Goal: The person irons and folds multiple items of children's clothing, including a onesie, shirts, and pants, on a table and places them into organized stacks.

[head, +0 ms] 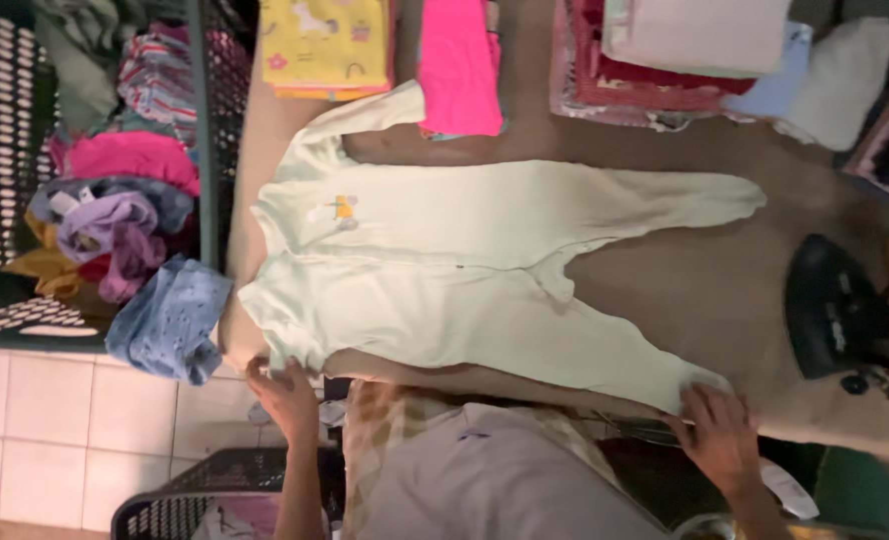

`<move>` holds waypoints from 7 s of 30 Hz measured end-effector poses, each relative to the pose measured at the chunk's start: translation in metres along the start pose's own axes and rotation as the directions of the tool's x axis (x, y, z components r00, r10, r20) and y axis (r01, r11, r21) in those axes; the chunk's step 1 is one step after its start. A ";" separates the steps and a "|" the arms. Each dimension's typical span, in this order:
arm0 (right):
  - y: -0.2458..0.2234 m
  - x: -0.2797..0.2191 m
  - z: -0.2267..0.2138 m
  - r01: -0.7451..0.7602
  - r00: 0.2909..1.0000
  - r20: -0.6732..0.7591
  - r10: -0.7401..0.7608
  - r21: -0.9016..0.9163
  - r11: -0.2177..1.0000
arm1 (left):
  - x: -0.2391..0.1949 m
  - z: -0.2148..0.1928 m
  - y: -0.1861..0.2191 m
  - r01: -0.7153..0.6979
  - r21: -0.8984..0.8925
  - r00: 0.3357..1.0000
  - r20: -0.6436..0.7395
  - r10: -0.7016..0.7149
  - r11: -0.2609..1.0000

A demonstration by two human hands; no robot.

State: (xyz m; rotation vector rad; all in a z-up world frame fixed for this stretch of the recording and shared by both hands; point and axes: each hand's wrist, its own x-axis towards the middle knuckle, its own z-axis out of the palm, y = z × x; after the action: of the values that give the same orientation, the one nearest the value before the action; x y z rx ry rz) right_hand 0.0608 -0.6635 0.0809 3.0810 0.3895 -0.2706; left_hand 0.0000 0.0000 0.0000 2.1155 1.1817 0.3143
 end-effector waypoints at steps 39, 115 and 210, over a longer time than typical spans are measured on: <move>0.040 0.310 -0.082 -0.583 0.787 0.145 0.600 0.494 0.645 | 0.017 0.114 0.262 -0.922 -0.240 0.190 0.405 0.894 0.305; -0.416 0.324 -0.134 0.746 0.603 -0.196 -0.773 0.483 0.459 | 0.035 -0.065 0.126 -0.460 0.086 0.883 -0.061 0.465 0.884; -0.477 0.232 -0.068 0.607 0.795 -0.246 -0.555 0.293 0.739 | 0.115 -0.052 0.167 -0.496 0.196 0.802 0.477 0.360 0.846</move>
State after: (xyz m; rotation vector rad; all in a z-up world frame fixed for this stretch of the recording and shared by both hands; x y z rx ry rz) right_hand 0.1744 -0.1417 0.1061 3.2235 1.4879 -0.1326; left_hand 0.1473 0.0588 0.1360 2.5568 0.4992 -0.1519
